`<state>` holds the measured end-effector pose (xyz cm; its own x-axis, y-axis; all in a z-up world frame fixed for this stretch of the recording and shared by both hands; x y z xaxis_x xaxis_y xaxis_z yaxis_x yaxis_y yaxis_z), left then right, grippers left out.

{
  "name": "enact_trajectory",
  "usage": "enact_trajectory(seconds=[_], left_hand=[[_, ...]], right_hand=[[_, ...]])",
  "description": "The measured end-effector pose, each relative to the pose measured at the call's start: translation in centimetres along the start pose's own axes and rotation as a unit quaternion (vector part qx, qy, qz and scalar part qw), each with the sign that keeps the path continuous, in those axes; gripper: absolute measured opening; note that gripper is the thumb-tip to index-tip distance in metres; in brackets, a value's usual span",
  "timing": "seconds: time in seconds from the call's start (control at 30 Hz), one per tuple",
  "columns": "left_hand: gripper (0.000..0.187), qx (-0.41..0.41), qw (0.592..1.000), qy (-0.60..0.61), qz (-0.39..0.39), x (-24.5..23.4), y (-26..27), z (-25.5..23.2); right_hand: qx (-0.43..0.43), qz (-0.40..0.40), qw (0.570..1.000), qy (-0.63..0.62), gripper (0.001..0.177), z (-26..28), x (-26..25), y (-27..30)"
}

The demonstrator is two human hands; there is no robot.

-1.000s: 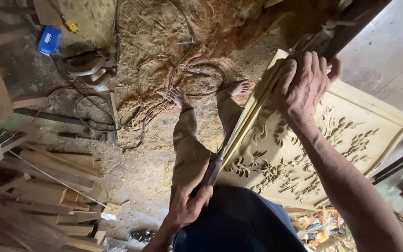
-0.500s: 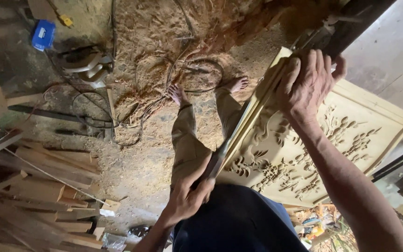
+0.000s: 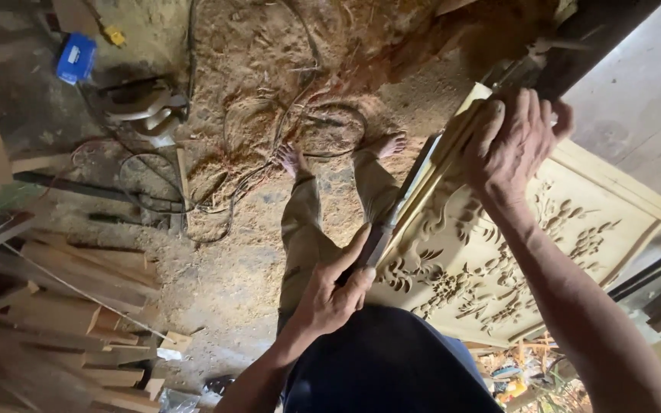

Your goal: Using a hand chisel to trim and smooth the curved edges of a decorative carved wooden panel in a workshop.

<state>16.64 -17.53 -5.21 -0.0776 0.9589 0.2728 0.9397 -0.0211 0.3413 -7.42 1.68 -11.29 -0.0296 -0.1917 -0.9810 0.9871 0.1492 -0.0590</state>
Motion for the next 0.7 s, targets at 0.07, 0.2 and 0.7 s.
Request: enact_trajectory(seconds=[0.07,0.2,0.7], left_hand=[[0.065,0.006,1.0,-0.017,0.008,-0.4,0.7,0.1],[0.064,-0.061,0.997,0.036,0.022,-0.7,0.2,-1.1],[0.056,0.041,0.997,0.055,-0.032,0.2,-5.6,-1.8]], right_hand=[[0.011,0.013,1.0,-0.003,0.038,0.0,-0.3,-0.2],[0.005,0.02,1.0,-0.003,0.022,2.2,-1.6,-0.4],[-0.029,0.035,0.999,-0.013,0.037,1.2,-1.3,-0.7]])
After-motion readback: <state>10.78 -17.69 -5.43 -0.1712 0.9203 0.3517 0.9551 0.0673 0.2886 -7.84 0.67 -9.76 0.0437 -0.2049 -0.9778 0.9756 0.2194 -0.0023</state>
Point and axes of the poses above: each hand's wrist, its own y-axis away from the middle knuckle, its own x-axis out of the palm, z = x × y, the point moved 4 cm from there along -y, towards the middle knuckle, and after that the axes turned 13 degrees about x, right-handed, at the moved point
